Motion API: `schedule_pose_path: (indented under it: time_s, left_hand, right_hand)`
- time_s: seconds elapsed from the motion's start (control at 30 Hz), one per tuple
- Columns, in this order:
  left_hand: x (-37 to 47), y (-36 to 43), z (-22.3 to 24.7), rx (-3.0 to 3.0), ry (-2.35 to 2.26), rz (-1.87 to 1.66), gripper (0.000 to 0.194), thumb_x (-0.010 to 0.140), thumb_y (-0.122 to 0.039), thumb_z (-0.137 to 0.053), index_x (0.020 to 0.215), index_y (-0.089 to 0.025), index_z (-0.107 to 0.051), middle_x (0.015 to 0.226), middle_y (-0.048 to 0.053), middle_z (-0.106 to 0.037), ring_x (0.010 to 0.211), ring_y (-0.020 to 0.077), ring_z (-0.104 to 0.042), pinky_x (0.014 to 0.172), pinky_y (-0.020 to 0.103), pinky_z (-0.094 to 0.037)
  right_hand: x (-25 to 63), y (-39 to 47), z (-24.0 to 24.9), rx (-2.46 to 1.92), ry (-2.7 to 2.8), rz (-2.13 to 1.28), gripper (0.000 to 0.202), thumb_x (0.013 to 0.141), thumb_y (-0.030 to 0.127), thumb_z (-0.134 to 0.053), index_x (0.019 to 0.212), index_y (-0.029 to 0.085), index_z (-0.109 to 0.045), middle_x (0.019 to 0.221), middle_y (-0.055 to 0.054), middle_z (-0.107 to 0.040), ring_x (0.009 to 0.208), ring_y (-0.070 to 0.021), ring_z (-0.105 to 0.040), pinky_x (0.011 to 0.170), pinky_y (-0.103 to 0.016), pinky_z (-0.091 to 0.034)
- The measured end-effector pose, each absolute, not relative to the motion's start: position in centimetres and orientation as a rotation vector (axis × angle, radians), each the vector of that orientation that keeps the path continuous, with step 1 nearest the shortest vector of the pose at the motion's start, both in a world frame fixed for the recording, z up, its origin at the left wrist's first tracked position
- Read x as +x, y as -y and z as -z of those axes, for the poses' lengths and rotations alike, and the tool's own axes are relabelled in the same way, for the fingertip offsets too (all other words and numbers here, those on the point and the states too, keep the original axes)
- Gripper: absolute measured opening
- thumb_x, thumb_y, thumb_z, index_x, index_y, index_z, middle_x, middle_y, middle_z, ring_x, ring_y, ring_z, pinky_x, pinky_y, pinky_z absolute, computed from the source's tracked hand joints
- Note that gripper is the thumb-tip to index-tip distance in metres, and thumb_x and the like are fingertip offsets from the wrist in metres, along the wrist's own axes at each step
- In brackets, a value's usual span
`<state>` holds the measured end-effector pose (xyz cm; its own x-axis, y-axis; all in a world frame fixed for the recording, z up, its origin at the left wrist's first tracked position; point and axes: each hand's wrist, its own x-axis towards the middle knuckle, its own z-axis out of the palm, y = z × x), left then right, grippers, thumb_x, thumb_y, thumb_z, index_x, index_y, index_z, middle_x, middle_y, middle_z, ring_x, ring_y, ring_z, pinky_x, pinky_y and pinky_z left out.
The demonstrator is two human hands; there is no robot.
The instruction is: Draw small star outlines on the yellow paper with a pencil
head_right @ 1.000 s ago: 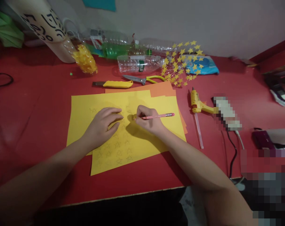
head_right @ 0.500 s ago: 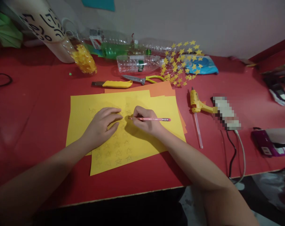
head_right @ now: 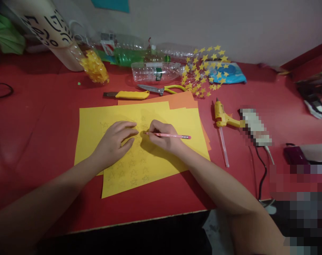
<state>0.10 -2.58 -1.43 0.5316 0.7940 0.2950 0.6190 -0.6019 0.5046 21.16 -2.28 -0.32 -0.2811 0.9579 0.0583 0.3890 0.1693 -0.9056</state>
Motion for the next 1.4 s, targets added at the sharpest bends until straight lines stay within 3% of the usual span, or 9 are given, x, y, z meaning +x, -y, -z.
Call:
schedule_pose_path:
  time_s: [0.3, 0.93, 1.4]
  left_hand:
    - [0.02, 2.61, 1.52, 2.436, -1.153, -0.729, 0.022, 0.094, -0.016, -0.044, 0.104, -0.017, -0.064, 0.118, 0.011, -0.064, 0.115, 0.0275, -0.056, 0.098, 0.049, -0.048]
    - [0.05, 2.61, 1.56, 2.451, -1.161, -0.731, 0.02, 0.094, -0.016, -0.045, 0.103, -0.016, -0.063, 0.118, 0.011, -0.064, 0.114, 0.0265, -0.057, 0.096, 0.046, -0.048]
    - [-0.02, 2.63, 1.52, 2.452, -1.166, -0.723, 0.021, 0.094, -0.016, -0.045, 0.104, -0.015, -0.063, 0.119, 0.011, -0.063, 0.114, 0.027, -0.056, 0.096, 0.047, -0.048]
  right_hand:
    - [21.35, 2.12, 0.85, -1.287, 1.757, -1.007, 0.019, 0.074, 0.011, -0.056, 0.063, 0.022, -0.044, 0.053, 0.008, -0.042, 0.049, -0.007, -0.032, 0.047, -0.025, -0.024]
    - [21.39, 1.94, 0.68, -1.391, 1.652, -0.943, 0.014, 0.066, 0.018, -0.051, 0.059, 0.023, -0.04, 0.048, 0.008, -0.039, 0.046, -0.0073, -0.032, 0.044, -0.023, -0.022]
    - [21.64, 2.04, 1.27, -1.309, 1.722, -0.927, 0.017, 0.069, 0.014, -0.051, 0.06, 0.023, -0.039, 0.051, 0.008, -0.039, 0.047, -0.0068, -0.031, 0.044, -0.023, -0.022]
